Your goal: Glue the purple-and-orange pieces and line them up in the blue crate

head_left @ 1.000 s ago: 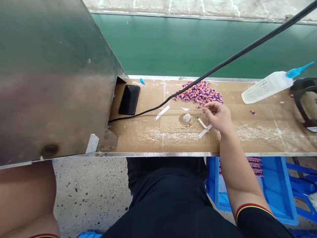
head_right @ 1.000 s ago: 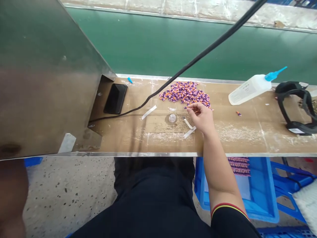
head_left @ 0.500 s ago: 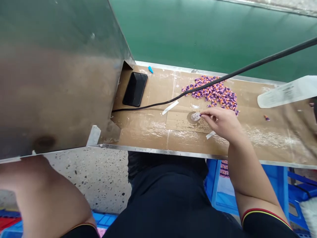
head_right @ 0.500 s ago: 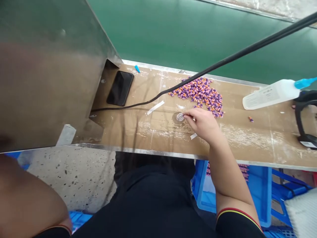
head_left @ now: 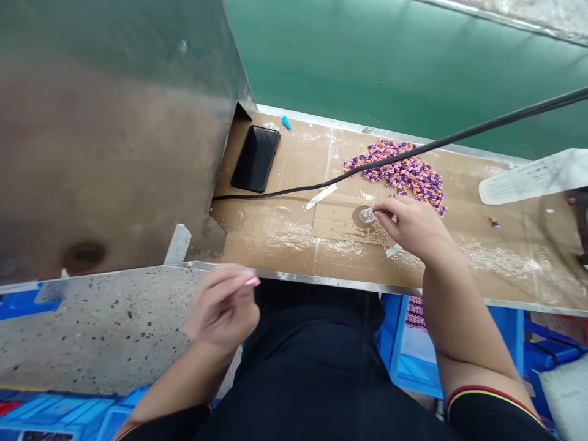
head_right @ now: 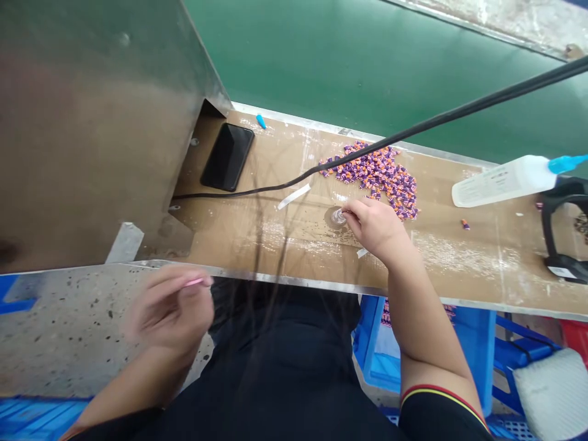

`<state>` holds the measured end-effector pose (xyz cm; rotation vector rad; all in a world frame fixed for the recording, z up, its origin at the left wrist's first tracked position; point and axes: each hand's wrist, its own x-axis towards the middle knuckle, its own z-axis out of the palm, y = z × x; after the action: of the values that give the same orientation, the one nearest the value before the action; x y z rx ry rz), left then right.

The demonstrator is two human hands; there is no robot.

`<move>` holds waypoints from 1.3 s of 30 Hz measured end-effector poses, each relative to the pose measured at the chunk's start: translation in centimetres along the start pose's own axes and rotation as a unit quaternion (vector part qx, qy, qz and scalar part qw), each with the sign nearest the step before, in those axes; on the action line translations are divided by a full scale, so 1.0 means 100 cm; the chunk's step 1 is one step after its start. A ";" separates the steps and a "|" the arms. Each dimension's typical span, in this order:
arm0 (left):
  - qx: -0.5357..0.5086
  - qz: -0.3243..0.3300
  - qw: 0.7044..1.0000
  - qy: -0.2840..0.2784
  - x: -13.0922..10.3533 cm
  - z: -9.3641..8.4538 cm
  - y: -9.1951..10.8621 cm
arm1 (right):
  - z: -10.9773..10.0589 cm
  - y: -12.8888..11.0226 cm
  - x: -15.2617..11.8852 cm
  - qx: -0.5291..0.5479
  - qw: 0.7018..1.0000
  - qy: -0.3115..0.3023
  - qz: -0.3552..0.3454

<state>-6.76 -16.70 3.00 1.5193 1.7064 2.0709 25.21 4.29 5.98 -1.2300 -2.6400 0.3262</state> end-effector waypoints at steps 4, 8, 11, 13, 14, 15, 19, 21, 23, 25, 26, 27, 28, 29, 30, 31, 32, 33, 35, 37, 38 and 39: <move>-0.176 -0.196 0.958 -0.113 -0.012 0.066 0.008 | -0.012 -0.010 -0.012 0.006 0.997 0.067 0.026; -0.250 -0.405 0.868 -0.143 -0.017 0.105 0.008 | -0.020 -0.035 -0.029 0.030 0.972 0.225 0.067; -0.258 -0.471 0.828 -0.161 -0.016 0.122 0.006 | -0.009 -0.052 -0.037 0.070 0.906 0.403 0.111; -0.266 -0.484 0.816 -0.172 -0.013 0.130 0.006 | 0.005 -0.058 -0.038 0.093 0.895 0.412 0.146; -0.270 -0.487 0.812 -0.178 -0.012 0.133 0.007 | 0.011 -0.059 -0.037 0.108 0.906 0.377 0.159; -0.273 -0.488 0.808 -0.186 -0.010 0.135 0.007 | 0.017 -0.060 -0.037 0.130 0.919 0.331 0.172; -0.271 -0.491 0.803 -0.202 -0.009 0.143 0.009 | 0.037 -0.066 -0.040 0.302 0.888 0.267 0.223; -0.268 -0.492 0.804 -0.200 -0.010 0.146 0.008 | 0.045 -0.073 -0.045 0.398 0.854 0.253 0.219; -0.264 -0.489 0.807 -0.201 -0.011 0.148 0.008 | 0.055 -0.081 -0.049 0.462 0.828 0.244 0.205; -0.258 -0.480 0.813 -0.208 -0.013 0.149 0.008 | 0.063 -0.087 -0.051 0.501 0.803 0.252 0.202; -0.255 -0.473 0.815 -0.214 -0.013 0.150 0.009 | 0.067 -0.089 -0.052 0.516 0.790 0.260 0.205; -0.253 -0.467 0.818 -0.220 -0.014 0.150 0.010 | 0.070 -0.091 -0.052 0.527 0.779 0.268 0.210; -0.252 -0.460 0.821 -0.226 -0.014 0.150 0.011 | 0.073 -0.092 -0.053 0.535 0.769 0.275 0.215; -0.251 -0.454 0.824 -0.229 -0.015 0.149 0.012 | 0.075 -0.094 -0.053 0.541 0.761 0.282 0.218; -0.249 -0.448 0.826 -0.232 -0.016 0.149 0.012 | 0.075 -0.095 -0.053 0.546 0.756 0.286 0.220; -0.247 -0.442 0.830 -0.235 -0.018 0.149 0.013 | 0.076 -0.096 -0.054 0.550 0.753 0.288 0.219; -0.244 -0.435 0.833 -0.239 -0.019 0.149 0.013 | 0.075 -0.097 -0.054 0.553 0.750 0.289 0.217; -0.241 -0.427 0.838 -0.241 -0.021 0.149 0.013 | 0.075 -0.098 -0.055 0.557 0.748 0.290 0.213; -0.234 -0.407 0.848 -0.245 -0.025 0.149 0.012 | 0.074 -0.099 -0.055 0.564 0.743 0.296 0.203; -0.225 -0.386 0.860 -0.248 -0.027 0.149 0.012 | 0.073 -0.100 -0.054 0.566 0.740 0.304 0.198; -0.222 -0.376 0.865 -0.249 -0.027 0.148 0.012 | 0.073 -0.099 -0.054 0.562 0.741 0.309 0.200; -0.221 -0.370 0.867 -0.250 -0.026 0.148 0.012 | 0.074 -0.099 -0.054 0.551 0.744 0.317 0.205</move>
<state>5.47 -8.12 0.81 0.9206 1.2146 1.3684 19.37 -6.87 1.23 -1.1063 -1.1430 1.0924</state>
